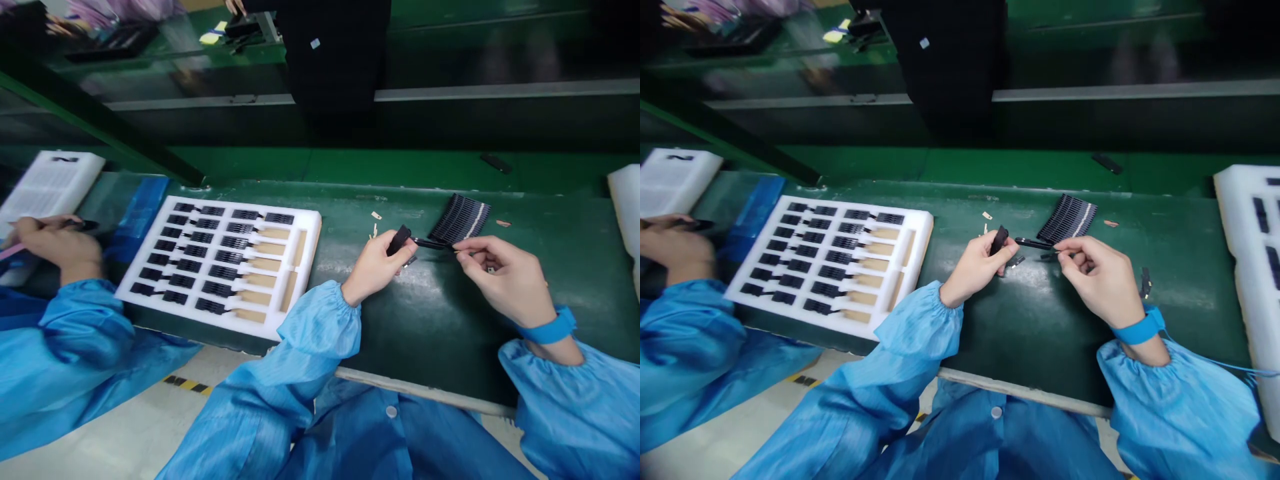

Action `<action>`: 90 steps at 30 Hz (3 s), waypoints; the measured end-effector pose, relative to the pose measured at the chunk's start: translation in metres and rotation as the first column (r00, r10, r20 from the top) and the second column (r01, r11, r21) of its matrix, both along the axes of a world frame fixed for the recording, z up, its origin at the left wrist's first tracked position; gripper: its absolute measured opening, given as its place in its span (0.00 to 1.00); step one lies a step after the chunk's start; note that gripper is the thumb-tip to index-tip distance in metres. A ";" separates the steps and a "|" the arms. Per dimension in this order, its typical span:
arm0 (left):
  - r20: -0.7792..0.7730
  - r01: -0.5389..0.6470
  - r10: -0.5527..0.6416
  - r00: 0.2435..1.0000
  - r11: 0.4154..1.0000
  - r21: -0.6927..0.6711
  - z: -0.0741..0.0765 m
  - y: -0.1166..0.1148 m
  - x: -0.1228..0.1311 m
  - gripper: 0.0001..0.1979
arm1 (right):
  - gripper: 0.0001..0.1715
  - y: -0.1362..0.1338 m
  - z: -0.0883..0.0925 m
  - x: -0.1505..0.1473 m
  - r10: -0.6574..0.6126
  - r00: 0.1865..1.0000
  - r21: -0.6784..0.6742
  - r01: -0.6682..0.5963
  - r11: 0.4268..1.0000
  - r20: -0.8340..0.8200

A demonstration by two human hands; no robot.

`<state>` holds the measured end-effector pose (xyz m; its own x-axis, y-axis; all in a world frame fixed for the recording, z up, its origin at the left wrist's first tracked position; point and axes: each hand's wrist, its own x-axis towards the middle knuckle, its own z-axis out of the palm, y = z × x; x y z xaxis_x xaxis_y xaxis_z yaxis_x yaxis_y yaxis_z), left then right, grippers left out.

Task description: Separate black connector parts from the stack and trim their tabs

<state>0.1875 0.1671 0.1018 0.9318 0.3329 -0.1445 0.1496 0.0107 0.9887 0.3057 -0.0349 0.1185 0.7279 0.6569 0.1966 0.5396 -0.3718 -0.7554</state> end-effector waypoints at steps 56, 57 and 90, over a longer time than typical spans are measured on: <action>0.002 -0.195 0.251 0.968 0.748 0.635 0.005 0.023 -0.009 0.12 | 0.07 0.023 -0.022 -0.029 -0.010 0.986 0.115 0.030 0.993 -0.169; 0.010 -0.154 0.176 0.984 0.830 0.537 0.005 0.019 -0.007 0.12 | 0.06 0.023 -0.022 -0.029 -0.005 0.986 0.118 0.025 0.993 -0.169; 0.163 -0.567 0.605 0.780 0.792 -0.227 0.010 0.030 0.001 0.13 | 0.07 0.042 -0.030 -0.042 -0.064 0.997 0.220 0.069 0.973 -0.032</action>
